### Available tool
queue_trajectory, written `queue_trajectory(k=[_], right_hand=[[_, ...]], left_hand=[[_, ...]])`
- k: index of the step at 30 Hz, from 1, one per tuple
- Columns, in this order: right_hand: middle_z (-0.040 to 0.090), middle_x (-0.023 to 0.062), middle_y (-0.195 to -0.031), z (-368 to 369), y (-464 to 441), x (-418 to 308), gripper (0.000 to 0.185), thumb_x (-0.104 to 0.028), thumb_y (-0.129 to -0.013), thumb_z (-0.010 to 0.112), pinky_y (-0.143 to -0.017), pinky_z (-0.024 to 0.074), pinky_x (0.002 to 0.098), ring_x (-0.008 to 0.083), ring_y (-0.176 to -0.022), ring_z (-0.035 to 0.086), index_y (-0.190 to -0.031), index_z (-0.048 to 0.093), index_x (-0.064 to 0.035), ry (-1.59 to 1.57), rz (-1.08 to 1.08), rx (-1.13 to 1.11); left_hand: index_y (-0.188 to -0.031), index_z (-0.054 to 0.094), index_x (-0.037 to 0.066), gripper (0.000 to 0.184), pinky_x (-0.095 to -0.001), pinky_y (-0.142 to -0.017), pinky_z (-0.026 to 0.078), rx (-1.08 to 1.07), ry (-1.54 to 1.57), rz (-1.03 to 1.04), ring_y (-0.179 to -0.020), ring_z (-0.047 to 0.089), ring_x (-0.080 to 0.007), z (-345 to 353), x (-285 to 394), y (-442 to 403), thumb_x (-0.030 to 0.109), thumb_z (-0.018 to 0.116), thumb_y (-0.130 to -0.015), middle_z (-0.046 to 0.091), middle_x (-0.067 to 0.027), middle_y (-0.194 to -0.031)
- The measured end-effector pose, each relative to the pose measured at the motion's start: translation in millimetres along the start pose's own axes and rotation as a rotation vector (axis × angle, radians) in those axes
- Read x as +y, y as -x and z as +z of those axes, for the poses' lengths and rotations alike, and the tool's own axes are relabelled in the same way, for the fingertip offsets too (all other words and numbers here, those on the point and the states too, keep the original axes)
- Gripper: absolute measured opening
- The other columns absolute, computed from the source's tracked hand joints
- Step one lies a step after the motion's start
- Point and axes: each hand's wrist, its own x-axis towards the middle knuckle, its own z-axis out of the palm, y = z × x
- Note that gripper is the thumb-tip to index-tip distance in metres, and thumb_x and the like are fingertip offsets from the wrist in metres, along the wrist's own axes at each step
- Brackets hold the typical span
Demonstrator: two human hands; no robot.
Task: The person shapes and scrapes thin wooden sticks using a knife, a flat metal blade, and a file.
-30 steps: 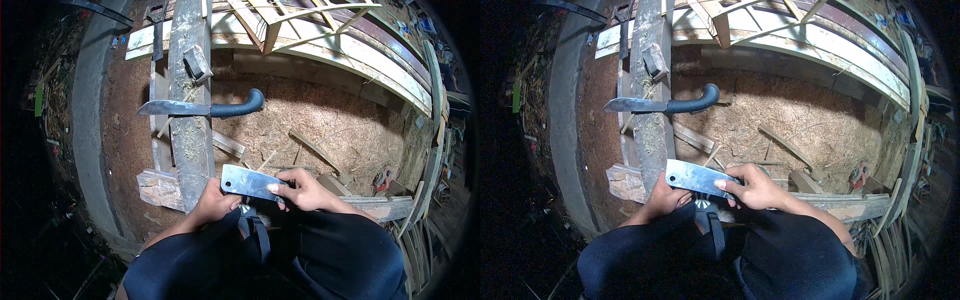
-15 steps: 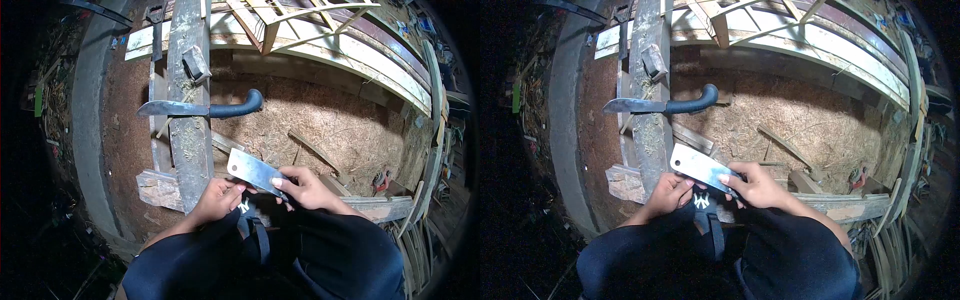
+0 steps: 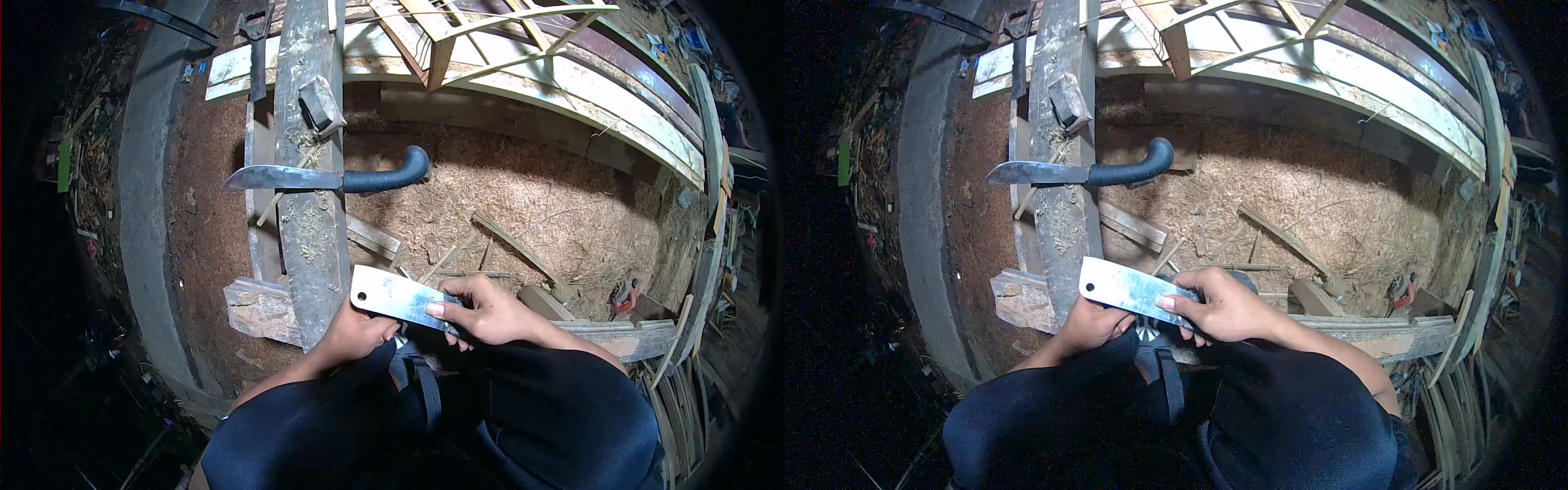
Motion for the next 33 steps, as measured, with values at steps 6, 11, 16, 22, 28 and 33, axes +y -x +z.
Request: queue_trajectory(k=[6,11,16,22,28,33], right_hand=[[0.064,0.0035,-0.065,-1,0,6,0.025,-0.021,-0.1,0.059,-0.049,0.0466,0.0267,0.0097,-0.052,0.059,-0.099,0.067,0.0026,0.003,-0.025,0.03],[0.065,0.0045,-0.066,-1,2,14,0.026,-0.022,-0.099,0.062,-0.049,0.0471,0.027,0.0102,-0.054,0.061,-0.095,0.067,0.003,-0.049,-0.038,0.133],[0.062,0.005,-0.063,-2,3,20,0.024,-0.021,-0.1,0.061,-0.046,0.0479,0.0268,0.0119,-0.053,0.06,-0.098,0.066,0.0025,-0.125,-0.156,0.41],[0.062,0.0063,-0.067,-22,16,26,0.026,-0.023,-0.101,0.058,-0.044,0.0474,0.0251,0.0104,-0.05,0.059,-0.1,0.062,0.0028,-0.299,-0.16,0.534],[0.062,0.003,-0.062,-4,1,7,0.025,-0.021,-0.1,0.06,-0.047,0.0464,0.0259,0.0094,-0.051,0.058,-0.098,0.066,0.0024,-0.016,0.011,0.077],[0.062,0.0036,-0.063,-4,0,11,0.025,-0.022,-0.1,0.06,-0.047,0.0477,0.0254,0.0097,-0.051,0.059,-0.097,0.065,0.0023,0.013,-0.022,0.103]], left_hand=[[-0.089,0.061,0.0,0.006,-0.0246,-0.052,0.038,0.004,-0.135,0.015,-0.059,0.051,-0.0055,1,5,0,-0.006,0.061,-0.087,0.057,0.0007,-0.067],[-0.082,0.065,0.0,0.011,-0.0235,-0.052,0.037,0.062,0.117,-0.214,-0.059,0.048,-0.0034,3,13,-1,-0.001,0.062,-0.092,0.057,0.0026,-0.065],[-0.102,0.074,-0.002,0.021,-0.0226,-0.047,0.032,0.048,0.039,-0.221,-0.053,0.042,-0.0013,4,21,0,0.015,0.061,-0.1,0.053,0.0046,-0.059],[-0.113,0.071,-0.002,0.028,-0.021,-0.047,0.028,0.005,0.01,-0.245,-0.051,0.039,-0.0012,-5,16,10,0.02,0.057,-0.103,0.047,0.006,-0.056],[-0.089,0.064,-0.004,0.01,-0.0241,-0.046,0.034,0.096,0.22,-0.195,-0.053,0.045,-0.0039,7,10,-1,-0.002,0.056,-0.096,0.054,0.0012,-0.063],[-0.081,0.063,-0.003,0.017,-0.0239,-0.047,0.033,0.083,0.168,-0.201,-0.053,0.044,-0.0034,4,6,2,0.003,0.059,-0.096,0.054,0.002,-0.061]])
